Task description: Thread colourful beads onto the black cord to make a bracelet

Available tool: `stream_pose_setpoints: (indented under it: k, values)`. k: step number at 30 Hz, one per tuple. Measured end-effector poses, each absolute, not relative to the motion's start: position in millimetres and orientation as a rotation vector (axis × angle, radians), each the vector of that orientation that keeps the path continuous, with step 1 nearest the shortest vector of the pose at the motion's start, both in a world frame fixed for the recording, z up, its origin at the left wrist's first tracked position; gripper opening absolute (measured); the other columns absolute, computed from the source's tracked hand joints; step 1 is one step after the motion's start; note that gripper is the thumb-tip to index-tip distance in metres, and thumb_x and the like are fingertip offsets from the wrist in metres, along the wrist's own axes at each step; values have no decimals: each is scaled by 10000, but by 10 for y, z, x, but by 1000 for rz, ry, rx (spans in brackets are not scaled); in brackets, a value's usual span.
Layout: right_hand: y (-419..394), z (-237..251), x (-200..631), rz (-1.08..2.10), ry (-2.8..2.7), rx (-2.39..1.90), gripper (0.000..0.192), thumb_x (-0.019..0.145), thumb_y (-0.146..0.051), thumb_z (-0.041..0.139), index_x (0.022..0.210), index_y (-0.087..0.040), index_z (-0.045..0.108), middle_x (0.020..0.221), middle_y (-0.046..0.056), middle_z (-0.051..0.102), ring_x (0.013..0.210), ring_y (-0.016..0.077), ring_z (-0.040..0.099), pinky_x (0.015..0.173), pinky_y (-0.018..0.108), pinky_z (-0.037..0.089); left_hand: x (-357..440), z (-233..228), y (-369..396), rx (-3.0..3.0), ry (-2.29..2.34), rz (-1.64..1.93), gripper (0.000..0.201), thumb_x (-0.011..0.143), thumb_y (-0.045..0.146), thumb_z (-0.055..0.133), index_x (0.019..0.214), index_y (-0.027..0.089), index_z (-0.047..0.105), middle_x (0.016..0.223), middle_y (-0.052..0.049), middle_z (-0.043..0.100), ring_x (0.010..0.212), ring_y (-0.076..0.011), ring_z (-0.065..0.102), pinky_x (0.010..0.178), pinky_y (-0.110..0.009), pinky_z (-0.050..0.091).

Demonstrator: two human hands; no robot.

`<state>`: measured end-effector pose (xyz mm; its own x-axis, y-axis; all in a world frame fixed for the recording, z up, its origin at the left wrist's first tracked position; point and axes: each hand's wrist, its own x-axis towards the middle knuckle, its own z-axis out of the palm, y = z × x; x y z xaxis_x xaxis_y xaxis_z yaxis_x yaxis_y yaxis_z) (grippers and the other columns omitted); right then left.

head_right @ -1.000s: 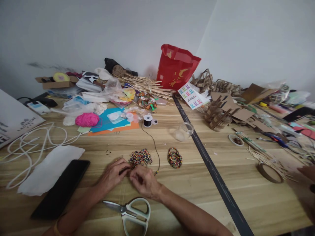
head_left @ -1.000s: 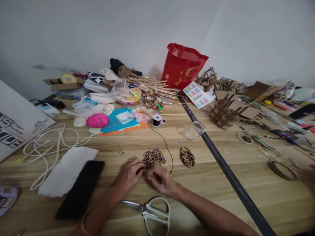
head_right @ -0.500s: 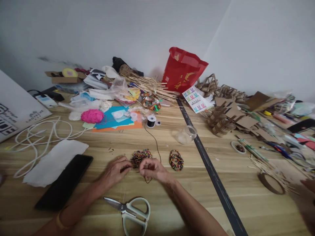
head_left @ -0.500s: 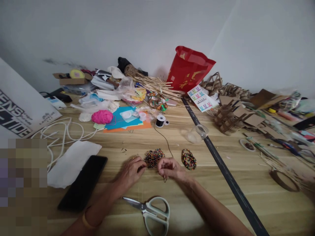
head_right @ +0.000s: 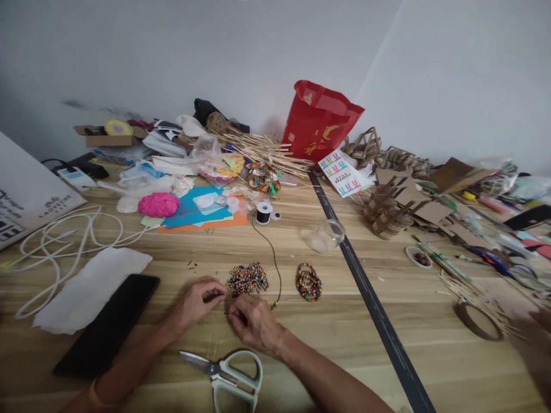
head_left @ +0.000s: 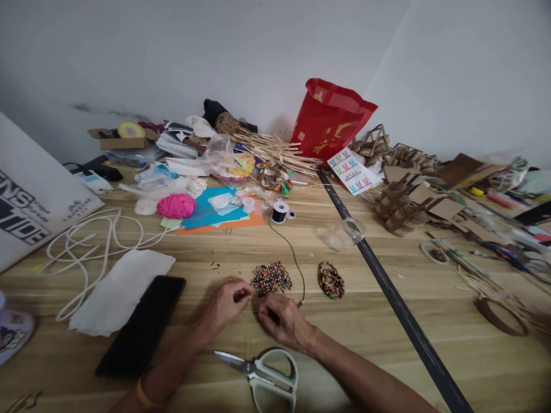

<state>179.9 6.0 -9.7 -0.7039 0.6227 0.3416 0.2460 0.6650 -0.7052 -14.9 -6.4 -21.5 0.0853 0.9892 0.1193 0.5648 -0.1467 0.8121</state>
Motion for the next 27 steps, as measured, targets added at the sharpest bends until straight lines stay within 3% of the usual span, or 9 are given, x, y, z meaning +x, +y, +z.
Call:
stream_pose_setpoints:
  k: [7, 13, 27]
  values:
    - [53, -111, 1802, 780, -2383, -628, 96, 839, -119, 467, 826, -184, 535, 756, 39, 580, 679, 147, 527, 611, 236, 391, -143, -184, -68, 1746, 1519, 945, 142, 705, 107, 545, 701, 170, 672, 695, -25, 689, 632, -141, 627, 611, -222, 514]
    - [81, -123, 1798, 936, -2186, -766, 93, 834, -136, 482, 769, -174, 537, 669, 3, 541, 597, 115, 491, 548, 207, 368, -143, -199, -65, 1709, 1482, 992, 125, 690, 121, 562, 696, 164, 679, 682, -28, 706, 627, -144, 634, 612, -230, 519]
    - [94, -127, 1802, 1027, -2103, -841, 66, 810, -142, 513, 765, -168, 554, 676, 1, 539, 594, 111, 485, 537, 201, 360, -148, -147, -54, 1600, 1383, 905, 131, 695, 201, 608, 728, 142, 720, 700, -59, 732, 636, -165, 637, 612, -254, 512]
